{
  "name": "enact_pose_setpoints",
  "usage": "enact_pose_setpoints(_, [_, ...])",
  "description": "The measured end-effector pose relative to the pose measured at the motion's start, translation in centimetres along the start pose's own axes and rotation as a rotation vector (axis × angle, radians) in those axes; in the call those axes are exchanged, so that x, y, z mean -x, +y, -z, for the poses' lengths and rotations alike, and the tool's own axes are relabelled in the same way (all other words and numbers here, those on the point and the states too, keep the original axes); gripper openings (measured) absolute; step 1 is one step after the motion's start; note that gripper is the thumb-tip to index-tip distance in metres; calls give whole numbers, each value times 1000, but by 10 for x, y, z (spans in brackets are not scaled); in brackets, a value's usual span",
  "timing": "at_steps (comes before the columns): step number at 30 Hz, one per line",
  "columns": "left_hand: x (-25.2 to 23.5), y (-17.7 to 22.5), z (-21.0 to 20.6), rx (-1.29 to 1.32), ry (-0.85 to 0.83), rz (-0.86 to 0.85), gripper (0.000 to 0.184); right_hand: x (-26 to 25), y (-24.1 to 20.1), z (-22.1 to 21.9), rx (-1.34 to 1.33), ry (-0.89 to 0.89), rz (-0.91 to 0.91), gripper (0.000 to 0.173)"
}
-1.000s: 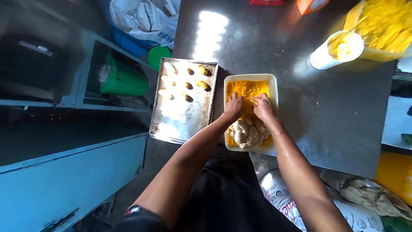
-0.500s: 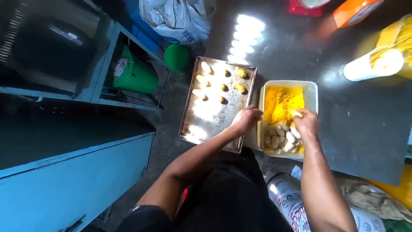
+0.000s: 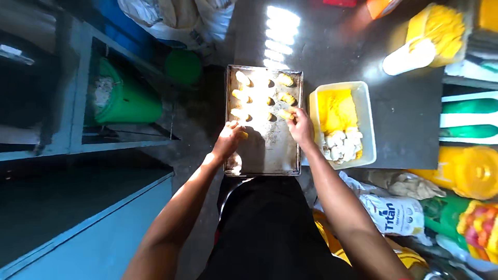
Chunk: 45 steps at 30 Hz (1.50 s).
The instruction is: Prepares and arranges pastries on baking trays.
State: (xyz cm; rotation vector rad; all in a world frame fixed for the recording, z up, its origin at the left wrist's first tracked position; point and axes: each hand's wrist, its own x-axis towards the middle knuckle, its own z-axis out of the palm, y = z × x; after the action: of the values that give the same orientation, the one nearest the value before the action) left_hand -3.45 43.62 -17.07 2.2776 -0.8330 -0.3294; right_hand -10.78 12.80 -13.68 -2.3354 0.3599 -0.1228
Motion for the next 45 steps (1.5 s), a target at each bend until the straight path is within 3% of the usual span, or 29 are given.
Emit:
enact_pose_setpoints(6, [22,2,10,61,-17,81,49,-6,15,-15,140,-11,-11,42])
enact_pose_setpoints(9, [29,6,23,95,91,206,42,-10,17,-16,133,-24,-22,47])
enact_pose_setpoints(13, [31,9,44,75,163,346,37,-12,15,-16,150,-24,-1,35])
enact_pose_setpoints(18, [18,-5,45,13,214,222,30,-21,24,-25,210,44,-26,32])
enact_pose_setpoints(23, [7,-2,39,-49,136,149,20,-23,6,-6,190,-56,-66,38])
enact_pose_setpoints(27, [2,12,19,-124,4,56,19,-38,1,4,246,160,-68,19])
enact_pose_setpoints(31, [10,21,13,-186,-68,137,19,-65,6,8,293,223,-81,18])
enact_pose_setpoints(37, [24,24,4,-235,-142,48,11,-86,9,-6,287,108,72,16])
enact_pose_setpoints(45, [2,15,20,-181,-31,47,13,-96,2,-19,402,38,-31,17])
